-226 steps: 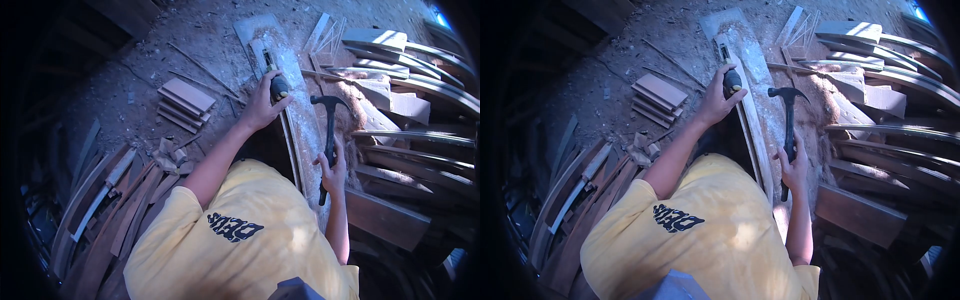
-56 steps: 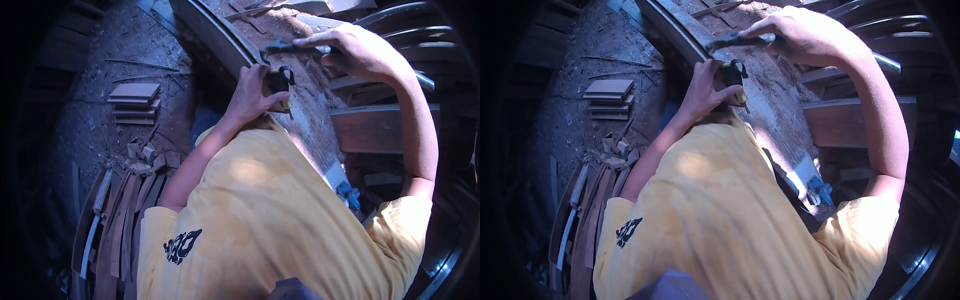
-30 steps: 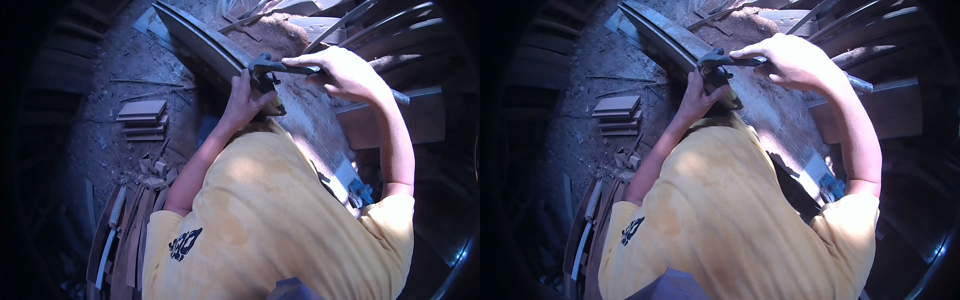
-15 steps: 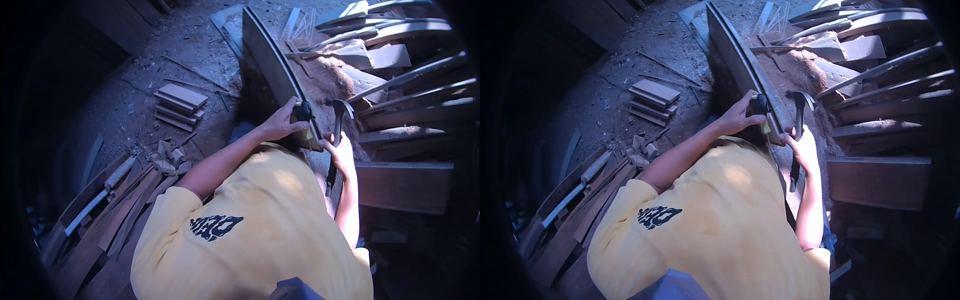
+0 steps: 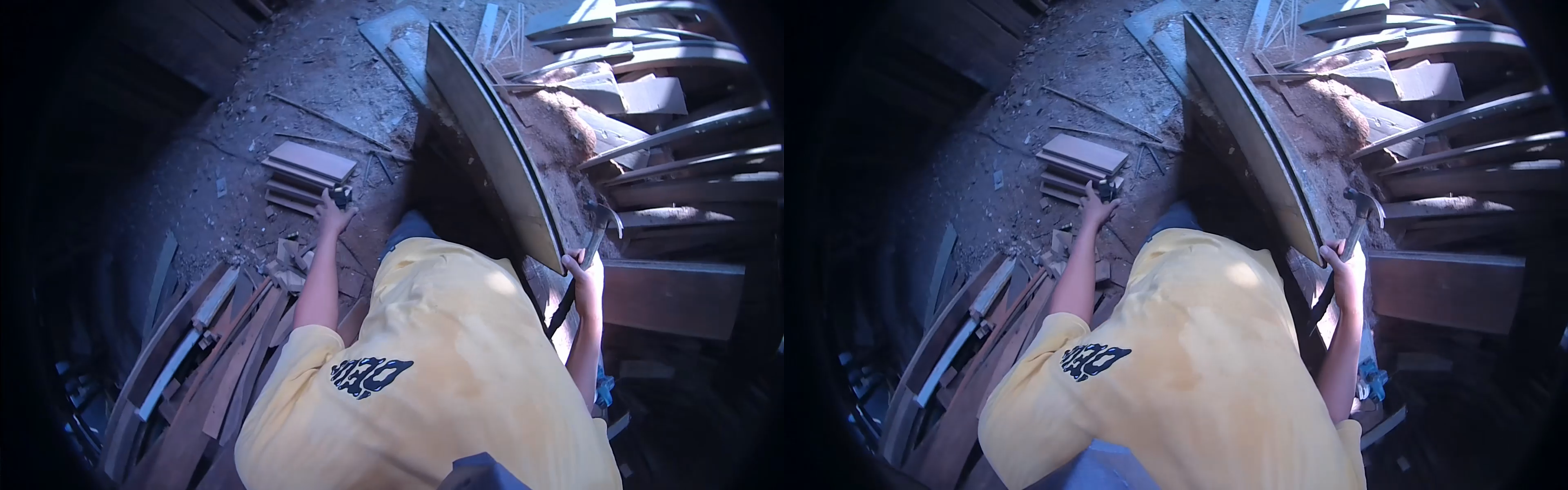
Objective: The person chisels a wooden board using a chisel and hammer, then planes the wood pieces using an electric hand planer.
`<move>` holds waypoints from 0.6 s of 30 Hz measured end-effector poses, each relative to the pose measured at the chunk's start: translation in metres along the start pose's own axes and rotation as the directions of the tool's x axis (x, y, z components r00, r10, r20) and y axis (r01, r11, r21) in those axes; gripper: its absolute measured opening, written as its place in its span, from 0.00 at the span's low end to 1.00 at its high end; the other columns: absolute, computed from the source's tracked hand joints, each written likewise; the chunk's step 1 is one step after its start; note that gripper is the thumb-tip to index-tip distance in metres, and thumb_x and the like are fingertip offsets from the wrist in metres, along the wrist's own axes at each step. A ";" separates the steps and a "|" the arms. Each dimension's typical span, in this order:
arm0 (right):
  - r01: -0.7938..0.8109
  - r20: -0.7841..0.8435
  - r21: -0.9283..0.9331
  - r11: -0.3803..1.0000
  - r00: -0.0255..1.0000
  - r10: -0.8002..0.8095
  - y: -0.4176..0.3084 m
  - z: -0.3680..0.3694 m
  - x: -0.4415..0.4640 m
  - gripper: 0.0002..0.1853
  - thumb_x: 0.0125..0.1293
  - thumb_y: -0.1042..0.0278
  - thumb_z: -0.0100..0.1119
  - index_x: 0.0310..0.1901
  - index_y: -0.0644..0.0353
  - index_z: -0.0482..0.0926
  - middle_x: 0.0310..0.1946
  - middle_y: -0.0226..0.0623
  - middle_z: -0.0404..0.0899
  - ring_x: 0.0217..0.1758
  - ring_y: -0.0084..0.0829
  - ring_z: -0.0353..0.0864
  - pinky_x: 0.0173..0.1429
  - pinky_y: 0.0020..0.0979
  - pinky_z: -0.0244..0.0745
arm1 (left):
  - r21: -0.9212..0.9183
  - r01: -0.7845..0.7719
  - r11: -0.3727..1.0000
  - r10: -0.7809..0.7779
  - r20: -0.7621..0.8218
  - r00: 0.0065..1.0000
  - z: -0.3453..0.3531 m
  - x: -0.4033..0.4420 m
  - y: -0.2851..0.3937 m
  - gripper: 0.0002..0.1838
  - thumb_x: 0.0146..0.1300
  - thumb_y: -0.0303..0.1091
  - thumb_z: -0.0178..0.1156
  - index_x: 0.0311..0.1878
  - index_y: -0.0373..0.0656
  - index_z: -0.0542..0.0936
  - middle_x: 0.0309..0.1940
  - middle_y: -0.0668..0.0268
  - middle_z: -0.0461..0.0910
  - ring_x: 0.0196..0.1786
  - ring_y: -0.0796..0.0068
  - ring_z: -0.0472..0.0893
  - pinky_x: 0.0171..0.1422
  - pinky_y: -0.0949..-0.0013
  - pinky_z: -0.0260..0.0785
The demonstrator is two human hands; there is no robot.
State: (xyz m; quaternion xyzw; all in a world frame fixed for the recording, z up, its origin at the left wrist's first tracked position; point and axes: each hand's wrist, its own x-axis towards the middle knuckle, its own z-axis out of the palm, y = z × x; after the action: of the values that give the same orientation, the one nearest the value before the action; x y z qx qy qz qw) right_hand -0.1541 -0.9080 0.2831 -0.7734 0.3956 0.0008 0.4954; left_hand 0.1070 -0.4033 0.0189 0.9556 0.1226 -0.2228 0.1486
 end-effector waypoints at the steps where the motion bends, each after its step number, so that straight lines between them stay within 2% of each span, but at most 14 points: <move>1: -0.016 0.014 0.044 0.999 1.000 0.015 0.001 0.003 -0.001 0.11 0.68 0.64 0.72 0.43 0.64 0.85 0.34 0.27 0.79 0.40 0.23 0.75 0.52 0.31 0.71 | -0.071 0.041 0.997 -0.037 0.057 0.998 -0.007 0.007 0.004 0.54 0.60 0.53 0.79 0.83 0.48 0.60 0.76 0.36 0.67 0.79 0.32 0.67 0.81 0.40 0.62; 2: -0.035 0.021 0.092 0.995 0.999 0.033 0.003 0.006 -0.003 0.11 0.70 0.63 0.72 0.42 0.62 0.84 0.35 0.26 0.78 0.41 0.22 0.74 0.53 0.30 0.70 | -0.130 0.081 0.988 -0.065 0.121 0.990 -0.012 0.013 0.011 0.56 0.60 0.54 0.79 0.85 0.48 0.58 0.78 0.35 0.63 0.80 0.31 0.62 0.84 0.38 0.57; 3: -0.009 -0.011 0.021 1.000 1.000 0.009 0.013 0.009 -0.003 0.13 0.68 0.62 0.73 0.42 0.64 0.85 0.35 0.31 0.81 0.42 0.27 0.78 0.52 0.33 0.73 | -0.110 0.018 0.994 -0.001 0.150 0.989 -0.016 0.014 0.026 0.56 0.60 0.54 0.79 0.85 0.48 0.58 0.78 0.35 0.63 0.80 0.31 0.62 0.84 0.38 0.57; 5: 0.021 -0.150 -0.127 0.992 0.988 -0.040 0.029 0.015 -0.004 0.15 0.67 0.59 0.74 0.42 0.64 0.88 0.38 0.41 0.86 0.42 0.38 0.85 0.52 0.39 0.77 | -0.178 -0.420 0.890 0.421 -0.036 0.906 -0.024 0.012 0.081 0.54 0.63 0.53 0.78 0.84 0.45 0.58 0.76 0.37 0.66 0.79 0.33 0.64 0.85 0.38 0.56; 6: 0.039 -0.218 -0.181 0.983 0.973 -0.079 0.009 0.020 -0.014 0.15 0.68 0.58 0.73 0.42 0.64 0.88 0.38 0.42 0.87 0.41 0.41 0.85 0.52 0.40 0.78 | -0.177 -0.606 0.776 0.594 -0.118 0.795 -0.041 -0.003 0.124 0.52 0.65 0.51 0.76 0.84 0.45 0.59 0.77 0.38 0.63 0.82 0.34 0.59 0.86 0.37 0.53; 7: -0.035 -0.218 -0.260 0.965 0.976 -0.023 0.005 0.023 -0.013 0.15 0.69 0.56 0.72 0.44 0.62 0.88 0.37 0.43 0.88 0.41 0.41 0.87 0.52 0.40 0.79 | -0.089 -0.824 0.559 0.783 -0.271 0.560 -0.051 -0.012 0.164 0.49 0.65 0.47 0.76 0.84 0.46 0.61 0.79 0.41 0.61 0.84 0.34 0.55 0.87 0.36 0.51; 8: 0.023 -0.277 -0.168 0.985 0.958 -0.069 0.020 0.031 -0.014 0.16 0.71 0.54 0.71 0.46 0.61 0.89 0.36 0.44 0.88 0.42 0.40 0.88 0.52 0.40 0.79 | -0.065 -0.928 0.366 0.878 -0.306 0.368 -0.081 -0.040 0.212 0.49 0.64 0.46 0.77 0.84 0.49 0.62 0.81 0.44 0.60 0.85 0.34 0.53 0.88 0.35 0.49; 10: -0.067 -0.314 -0.157 0.985 0.949 0.014 0.012 0.038 -0.020 0.19 0.72 0.51 0.69 0.44 0.63 0.88 0.38 0.50 0.88 0.47 0.49 0.89 0.54 0.44 0.80 | -0.018 -1.000 -0.001 0.960 -0.280 0.004 -0.119 -0.084 0.285 0.50 0.62 0.47 0.78 0.84 0.54 0.64 0.84 0.53 0.58 0.87 0.37 0.52 0.89 0.36 0.46; 12: -0.188 -0.350 -0.128 0.974 0.927 0.133 0.004 0.047 -0.039 0.22 0.75 0.49 0.65 0.46 0.66 0.84 0.42 0.56 0.88 0.51 0.56 0.88 0.57 0.49 0.80 | 0.082 -0.976 -0.203 0.972 -0.100 -0.211 -0.133 -0.110 0.336 0.52 0.59 0.47 0.80 0.84 0.55 0.64 0.83 0.56 0.62 0.87 0.46 0.56 0.90 0.35 0.45; 14: -0.205 -0.563 -0.129 0.970 0.821 0.098 0.020 0.060 -0.067 0.25 0.78 0.46 0.61 0.52 0.67 0.77 0.46 0.62 0.86 0.54 0.60 0.87 0.59 0.54 0.79 | 0.134 -0.943 -0.305 0.943 0.183 -0.279 -0.122 -0.106 0.368 0.53 0.57 0.48 0.80 0.84 0.57 0.64 0.75 0.59 0.73 0.81 0.55 0.68 0.89 0.36 0.45; 15: -0.324 -0.557 -0.013 0.946 0.788 0.262 0.017 0.063 -0.091 0.26 0.80 0.45 0.58 0.56 0.65 0.72 0.49 0.65 0.85 0.57 0.62 0.86 0.60 0.57 0.78 | 0.213 -0.919 -0.332 0.923 0.272 -0.271 -0.118 -0.102 0.378 0.44 0.58 0.46 0.79 0.78 0.55 0.73 0.62 0.62 0.81 0.70 0.58 0.78 0.87 0.36 0.50; 16: -0.391 -0.591 0.052 0.919 0.730 0.344 0.029 0.073 -0.112 0.26 0.80 0.45 0.56 0.58 0.64 0.71 0.49 0.65 0.85 0.59 0.63 0.85 0.60 0.59 0.78 | 0.196 -0.911 -0.363 0.916 0.252 -0.310 -0.109 -0.092 0.385 0.32 0.59 0.45 0.78 0.66 0.51 0.82 0.53 0.61 0.82 0.62 0.55 0.81 0.81 0.41 0.58; 17: -0.458 -0.586 0.128 0.880 0.681 0.439 0.032 0.080 -0.136 0.25 0.81 0.46 0.56 0.59 0.64 0.71 0.50 0.64 0.85 0.60 0.63 0.85 0.60 0.60 0.78 | 0.106 -0.925 -0.365 0.913 0.237 -0.333 -0.101 -0.082 0.393 0.23 0.59 0.44 0.78 0.55 0.48 0.85 0.52 0.61 0.83 0.60 0.53 0.81 0.73 0.46 0.65; 18: -0.519 -0.567 0.204 0.830 0.629 0.532 0.034 0.089 -0.160 0.25 0.81 0.46 0.56 0.60 0.63 0.71 0.50 0.63 0.86 0.60 0.63 0.85 0.61 0.60 0.78 | 0.133 -0.927 -0.350 0.913 0.271 -0.306 -0.102 -0.082 0.394 0.22 0.59 0.43 0.78 0.54 0.48 0.85 0.51 0.60 0.83 0.59 0.52 0.82 0.67 0.49 0.68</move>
State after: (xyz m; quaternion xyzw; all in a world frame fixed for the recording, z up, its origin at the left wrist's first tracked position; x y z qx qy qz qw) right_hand -0.2506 -0.7487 0.2748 -0.5778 0.7393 -0.1046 0.3295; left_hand 0.1943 -0.7474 0.2346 0.6604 -0.7391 -0.0482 0.1236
